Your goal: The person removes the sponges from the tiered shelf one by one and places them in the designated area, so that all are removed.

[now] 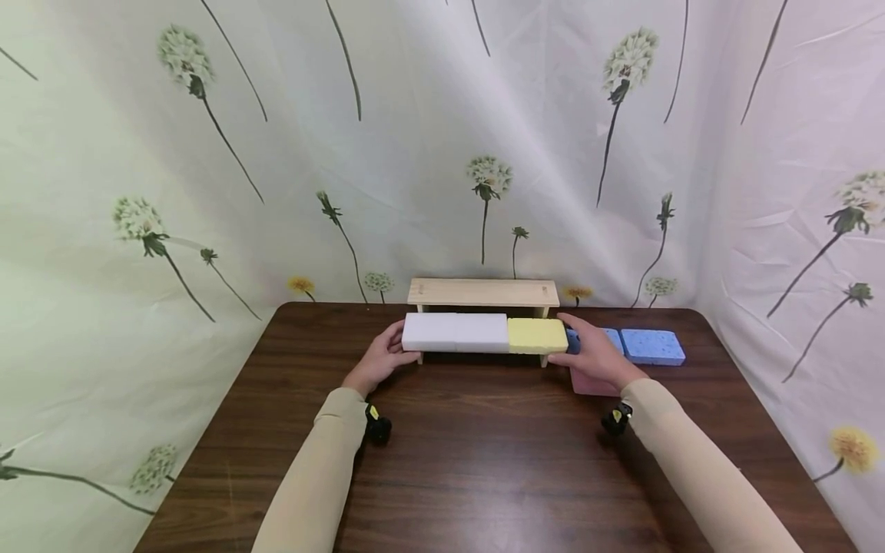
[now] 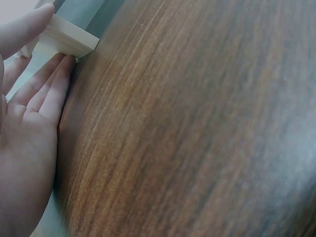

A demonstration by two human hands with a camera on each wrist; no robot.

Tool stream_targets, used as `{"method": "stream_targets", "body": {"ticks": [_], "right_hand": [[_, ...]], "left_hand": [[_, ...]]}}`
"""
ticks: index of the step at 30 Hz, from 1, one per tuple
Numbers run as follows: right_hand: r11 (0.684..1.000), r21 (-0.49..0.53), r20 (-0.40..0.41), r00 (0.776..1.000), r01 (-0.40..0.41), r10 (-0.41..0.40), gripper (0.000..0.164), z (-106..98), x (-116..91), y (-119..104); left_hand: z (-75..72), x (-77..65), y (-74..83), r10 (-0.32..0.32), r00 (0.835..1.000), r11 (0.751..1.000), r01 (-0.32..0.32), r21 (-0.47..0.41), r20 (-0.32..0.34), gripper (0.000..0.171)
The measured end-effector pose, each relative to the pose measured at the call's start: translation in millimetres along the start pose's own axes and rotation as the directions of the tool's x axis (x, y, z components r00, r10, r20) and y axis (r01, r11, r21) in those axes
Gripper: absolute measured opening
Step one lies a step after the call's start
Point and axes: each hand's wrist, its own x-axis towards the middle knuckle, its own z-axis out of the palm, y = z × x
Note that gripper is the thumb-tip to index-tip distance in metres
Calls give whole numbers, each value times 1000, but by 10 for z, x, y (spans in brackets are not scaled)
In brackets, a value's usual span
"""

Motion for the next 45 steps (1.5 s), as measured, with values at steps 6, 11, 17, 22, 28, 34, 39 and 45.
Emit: {"method": "stream_targets", "body": {"ticks": [6,11,17,22,28,34,39,45], "right_hand": [[1000,10,0,1000,3,-3,91,-5,-3,0],[1000,12,-6,1000,-7,7,88,4,-1,2],[1000,15,-25,1000,6,-6,86,9,2,19],[1000,11,-31,999,7,-6,85,11,2,17],[1000,21,-42,999,10,-9,82,-11,-15,3],[1000,29,-39,999,5,-4,81,-42,-54,7],[999,29,-48,999,22,-21,79,-60,-79,44],[998,46,-56,998,35,-32,79,-76,-136,53]], "left_hand": [[2,0,19,4,1000,1000,-4,-7,4,81],[-9,11,7,4,1000,1000,-4,-7,3,81],[-3,10,7,13,1000,1000,-13,-11,4,80],[2,12,16,5,1000,1000,-5,-14,8,80],[-15,14,25,-5,1000,1000,5,-11,18,83],[-30,-5,84,-21,999,1000,21,-14,34,85],[-21,-62,209,-17,999,1000,18,-22,43,83],[-23,-14,90,-28,999,1000,29,-13,36,83]]}}
